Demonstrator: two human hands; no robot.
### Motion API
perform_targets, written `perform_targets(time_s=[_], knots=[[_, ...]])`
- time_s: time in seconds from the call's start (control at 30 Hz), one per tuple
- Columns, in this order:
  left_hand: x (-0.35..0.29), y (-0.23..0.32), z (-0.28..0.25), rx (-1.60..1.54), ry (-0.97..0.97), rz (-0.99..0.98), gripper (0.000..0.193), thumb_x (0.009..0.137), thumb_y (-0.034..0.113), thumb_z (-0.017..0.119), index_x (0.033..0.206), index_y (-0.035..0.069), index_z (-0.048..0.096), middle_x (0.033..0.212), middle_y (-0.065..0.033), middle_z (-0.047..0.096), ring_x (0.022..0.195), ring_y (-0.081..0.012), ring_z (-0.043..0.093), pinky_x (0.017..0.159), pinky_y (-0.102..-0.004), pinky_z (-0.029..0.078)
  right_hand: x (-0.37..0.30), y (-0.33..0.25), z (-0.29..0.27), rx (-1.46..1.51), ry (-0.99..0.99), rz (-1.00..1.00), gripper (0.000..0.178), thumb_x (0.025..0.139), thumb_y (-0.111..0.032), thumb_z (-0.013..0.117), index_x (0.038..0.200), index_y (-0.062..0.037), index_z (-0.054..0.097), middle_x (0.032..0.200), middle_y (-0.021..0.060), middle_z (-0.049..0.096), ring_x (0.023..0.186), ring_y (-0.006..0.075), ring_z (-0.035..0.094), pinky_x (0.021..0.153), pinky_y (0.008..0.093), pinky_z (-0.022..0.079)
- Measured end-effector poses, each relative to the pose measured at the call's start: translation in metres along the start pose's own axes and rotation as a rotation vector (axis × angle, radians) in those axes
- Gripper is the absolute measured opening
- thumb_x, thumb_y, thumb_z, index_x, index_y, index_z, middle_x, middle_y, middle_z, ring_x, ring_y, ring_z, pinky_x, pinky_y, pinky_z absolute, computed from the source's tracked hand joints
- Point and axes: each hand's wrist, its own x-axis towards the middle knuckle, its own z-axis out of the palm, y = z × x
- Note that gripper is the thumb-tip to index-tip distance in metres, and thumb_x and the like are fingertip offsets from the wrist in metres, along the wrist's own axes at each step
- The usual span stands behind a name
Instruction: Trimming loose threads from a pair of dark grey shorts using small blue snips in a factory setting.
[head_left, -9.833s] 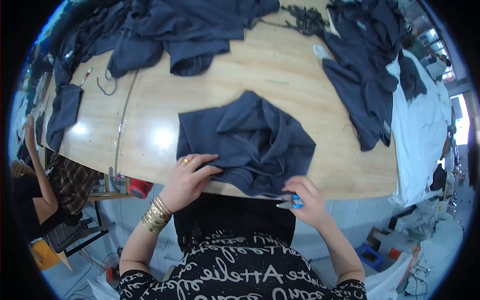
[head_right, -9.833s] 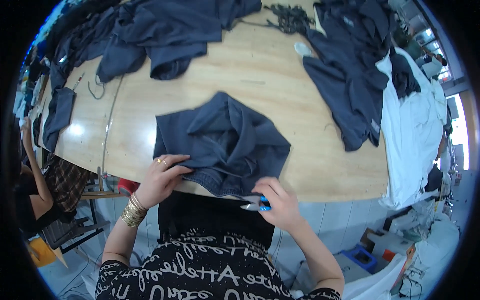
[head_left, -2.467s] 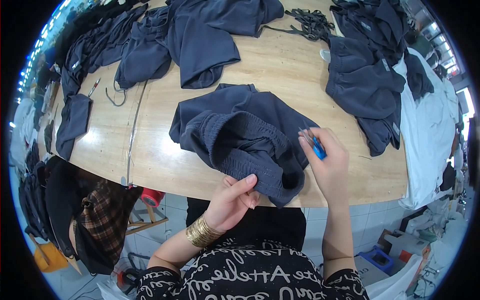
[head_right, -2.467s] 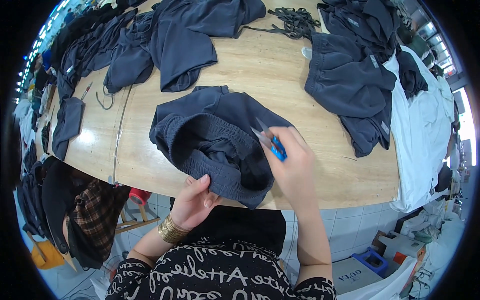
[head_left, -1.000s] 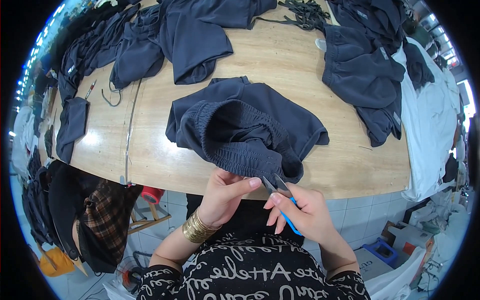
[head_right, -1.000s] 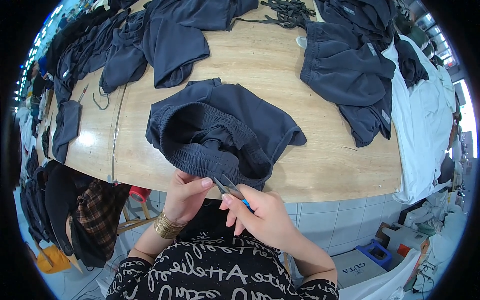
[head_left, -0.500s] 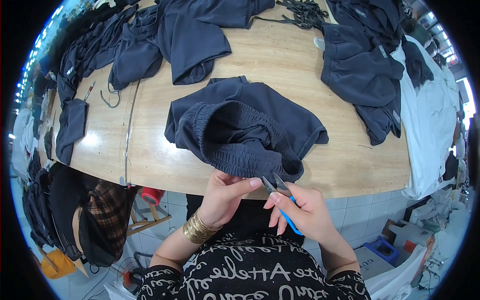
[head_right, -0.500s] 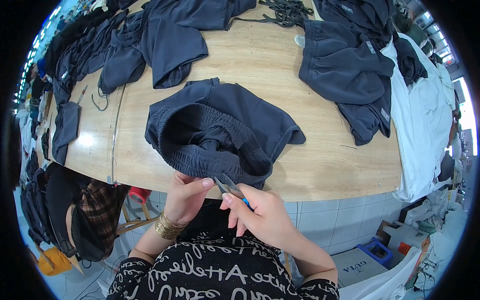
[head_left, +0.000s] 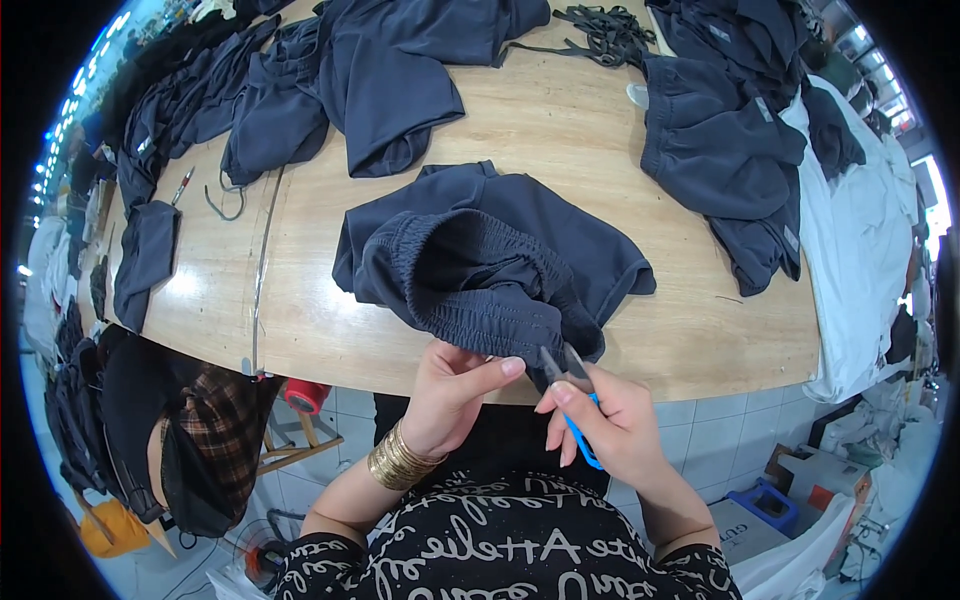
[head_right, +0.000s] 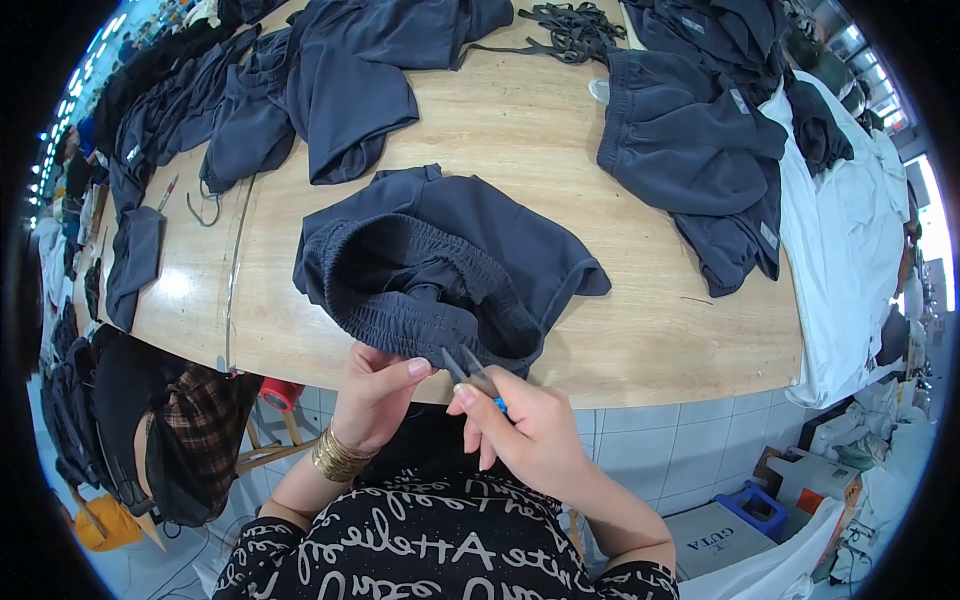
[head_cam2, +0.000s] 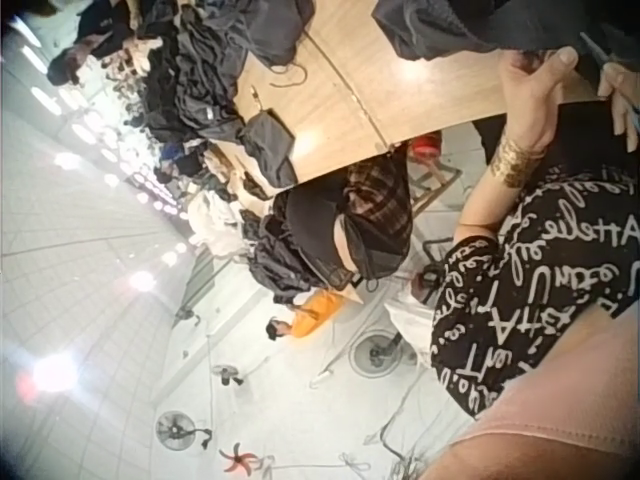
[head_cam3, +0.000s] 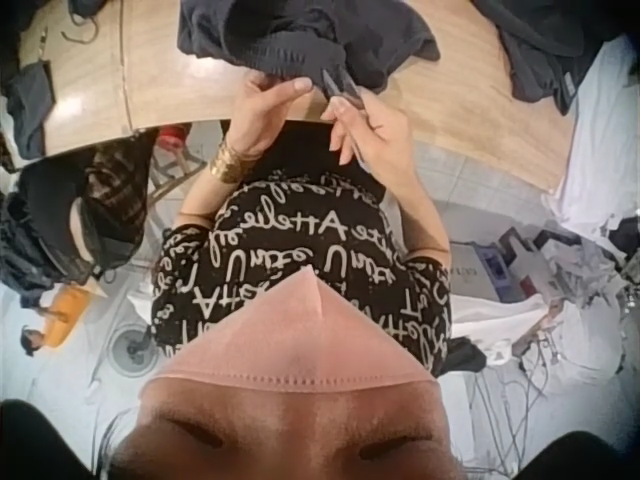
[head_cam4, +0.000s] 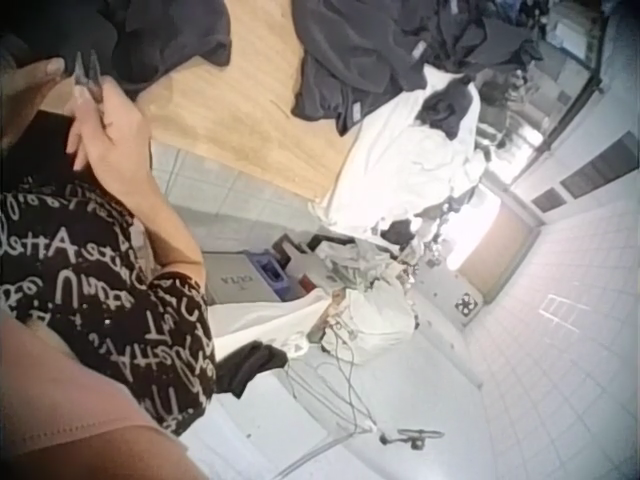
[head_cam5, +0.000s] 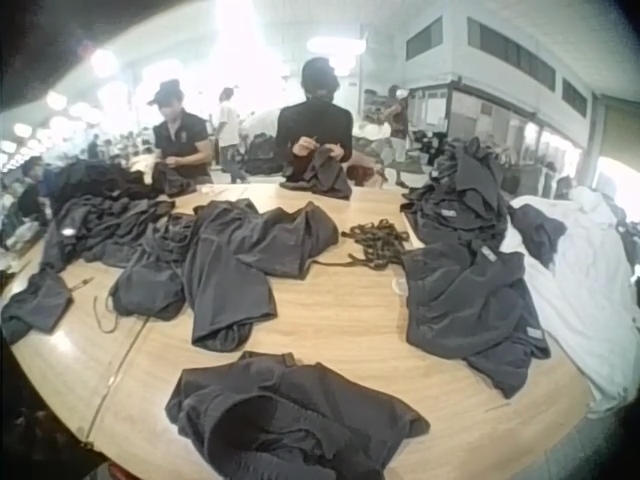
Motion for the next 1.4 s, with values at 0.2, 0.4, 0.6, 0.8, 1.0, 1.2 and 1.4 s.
perform_targets(time_s=[0.2, 0.4, 0.6, 0.8, 1.0, 1.2, 1.4], knots=[[0.000, 0.001, 0.000, 0.015, -0.030, 0.018, 0.029, 0.080, -0.004, 0.064, 0.109, 0.001, 0.061, 0.106, -0.0076, 0.065, 0.100, -0.0152, 0.059, 0.092, -0.0318, 0.044, 0.001, -0.003, -0.002, -0.070, -0.083, 0.086, 0.024, 0.096, -0.020, 0.051, 0.088, 0.0003, 0.060, 0.059, 0.0034, 0.058, 0.046, 0.0063, 0.053, 0.044, 0.0190, 0.040], [-0.001, 0.002, 0.000, 0.062, -0.010, 0.021, 0.030, 0.079, -0.003, 0.066, 0.109, 0.001, 0.061, 0.104, -0.0072, 0.065, 0.097, -0.0140, 0.060, 0.088, -0.0299, 0.046, 0.001, -0.006, 0.000, -0.028, 0.021, 0.031, 0.017, 0.092, -0.017, 0.057, 0.090, -0.0008, 0.061, 0.064, 0.0031, 0.060, 0.050, 0.0045, 0.053, 0.046, 0.0186, 0.041], [-0.003, 0.001, -0.001, 0.115, -0.003, 0.044, 0.031, 0.079, -0.003, 0.067, 0.108, 0.001, 0.061, 0.101, -0.0068, 0.065, 0.092, -0.0123, 0.061, 0.083, -0.0269, 0.048, 0.017, -0.007, 0.007, -0.401, 0.263, -0.428, 0.017, 0.080, -0.007, 0.070, 0.094, -0.0017, 0.063, 0.074, 0.0036, 0.063, 0.061, 0.0064, 0.057, 0.055, 0.0210, 0.045], [-0.004, 0.002, -0.001, 0.183, 0.008, 0.061, 0.030, 0.078, -0.004, 0.068, 0.107, 0.001, 0.061, 0.099, -0.0065, 0.065, 0.089, -0.0114, 0.061, 0.081, -0.0263, 0.049, 0.028, 0.001, 0.009, -0.592, 0.252, -0.561, 0.014, 0.082, -0.006, 0.066, 0.092, -0.0015, 0.057, 0.075, 0.0072, 0.061, 0.058, 0.0118, 0.058, 0.053, 0.0245, 0.045], [-0.003, 0.003, -0.005, 0.159, 0.014, 0.047, 0.030, 0.077, -0.004, 0.069, 0.106, 0.001, 0.061, 0.098, -0.0065, 0.066, 0.088, -0.0119, 0.062, 0.081, -0.0262, 0.049, 0.029, 0.001, -0.005, -0.143, 0.342, -0.295, 0.014, 0.093, -0.013, 0.055, 0.099, -0.0015, 0.050, 0.079, 0.0030, 0.057, 0.074, 0.0072, 0.053, 0.067, 0.0232, 0.043], [-0.002, 0.005, 0.000, 0.117, 0.021, 0.032, 0.029, 0.077, -0.004, 0.069, 0.105, 0.001, 0.062, 0.100, -0.0073, 0.066, 0.089, -0.0123, 0.062, 0.081, -0.0262, 0.049, 0.022, -0.001, -0.012, -0.444, 0.223, -0.369, 0.017, 0.086, -0.015, 0.064, 0.095, -0.0040, 0.054, 0.075, 0.0043, 0.059, 0.063, 0.0119, 0.055, 0.058, 0.0238, 0.044], [-0.003, 0.006, -0.002, 0.111, 0.022, 0.026, 0.028, 0.077, -0.004, 0.068, 0.104, 0.001, 0.062, 0.098, -0.0064, 0.066, 0.087, -0.0116, 0.062, 0.080, -0.0254, 0.049, 0.016, -0.013, -0.018, -0.775, 0.178, -0.545, 0.036, 0.070, -0.030, 0.078, 0.092, -0.0080, 0.059, 0.075, 0.0023, 0.061, 0.063, 0.0176, 0.059, 0.053, 0.0280, 0.044]])
